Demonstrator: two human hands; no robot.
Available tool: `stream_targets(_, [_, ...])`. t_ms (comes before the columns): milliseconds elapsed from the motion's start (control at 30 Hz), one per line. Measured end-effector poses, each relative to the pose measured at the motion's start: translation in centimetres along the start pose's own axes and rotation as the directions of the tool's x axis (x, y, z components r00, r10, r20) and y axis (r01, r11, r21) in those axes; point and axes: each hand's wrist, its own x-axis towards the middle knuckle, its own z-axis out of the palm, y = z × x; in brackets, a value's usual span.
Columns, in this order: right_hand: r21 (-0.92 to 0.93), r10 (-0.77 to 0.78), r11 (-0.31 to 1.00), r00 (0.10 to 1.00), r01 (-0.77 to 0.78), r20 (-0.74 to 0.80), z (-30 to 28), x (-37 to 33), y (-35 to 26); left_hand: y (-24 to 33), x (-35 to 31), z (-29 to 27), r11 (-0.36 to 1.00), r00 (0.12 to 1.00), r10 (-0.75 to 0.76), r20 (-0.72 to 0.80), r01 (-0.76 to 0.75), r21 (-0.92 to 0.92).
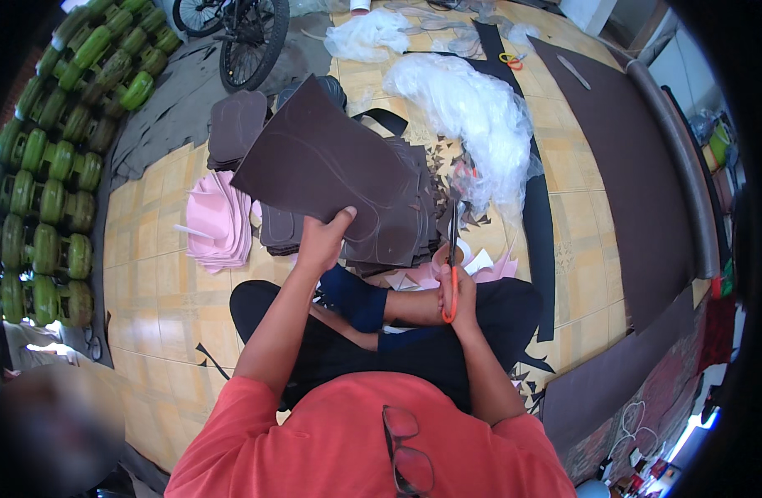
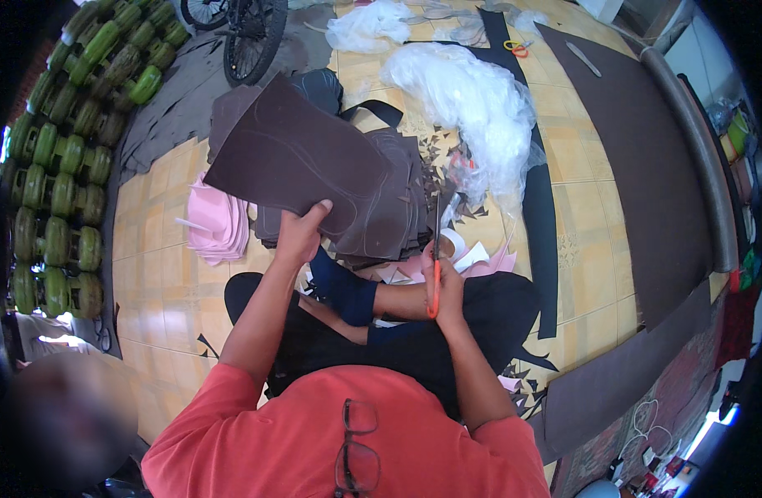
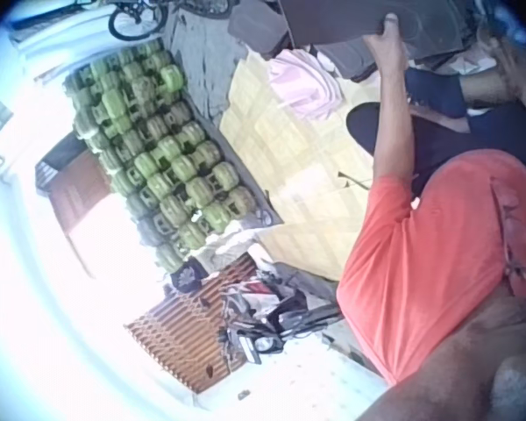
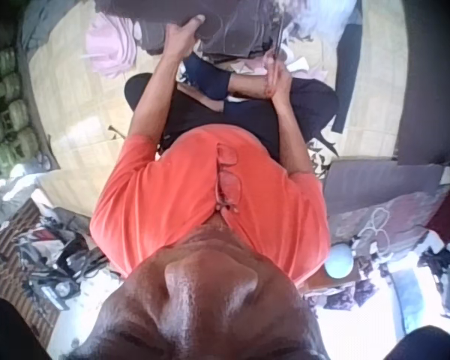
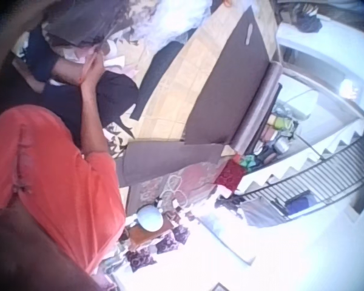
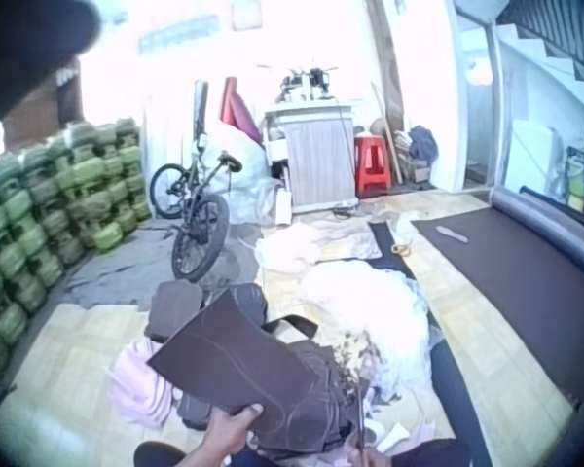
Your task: The person sits on the floor and uses orange-handled scissors to cut a stack of brown fabric pieces along a pre-drawn outline. The person repeatedly cuts the stacked layers and places the finished pieces to the side.
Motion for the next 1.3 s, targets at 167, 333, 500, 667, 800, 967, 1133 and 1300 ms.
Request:
stream_targets(167, [-0.057,-0.210,0.976,0.977,0.212,0.046,2.6,0.4,-2.3,1.6,-2.6,0.4,0.968,0.994,-0.113,0.005,0.112,-0.226])
stream_targets(333, [-0.084,-0.320,0.940,0.940,0.330,0.120,3.9,0.3,-8.4,1.6,-4.1,-0.3,0.959,0.995,-0.096,0.011,0.096,-0.265])
stream_targets(500, [-0.130,-0.411,0.896,0.904,0.425,0.120,4.3,0.8,-8.1,1.6,-4.4,-0.7,0.954,0.994,-0.100,0.047,0.109,-0.279])
stream_targets(667, [0.183,-0.120,0.980,0.964,0.077,0.235,4.0,0.2,-8.6,2.0,-4.8,-0.3,0.944,0.993,-0.116,0.005,0.111,-0.312])
stream_targets(800, [-0.129,-0.257,0.950,0.948,0.283,0.190,3.4,0.8,-9.2,2.2,-4.6,-0.7,0.938,0.992,-0.124,-0.024,0.109,-0.330])
stream_targets(967, [-0.049,-0.355,0.930,0.924,0.365,0.140,3.9,0.2,-10.0,2.4,-4.7,-0.5,0.934,0.994,-0.109,-0.026,0.094,-0.344])
stream_targets(1133, [-0.110,-0.368,0.917,0.919,0.384,0.142,3.8,0.1,-10.2,2.6,-5.0,-0.4,0.937,0.994,-0.112,0.009,0.108,-0.331])
stream_targets(1300, [-0.122,-0.381,0.904,0.903,0.409,0.200,3.5,0.0,-10.4,2.1,-4.8,-1.1,0.931,0.992,-0.124,-0.003,0.115,-0.348])
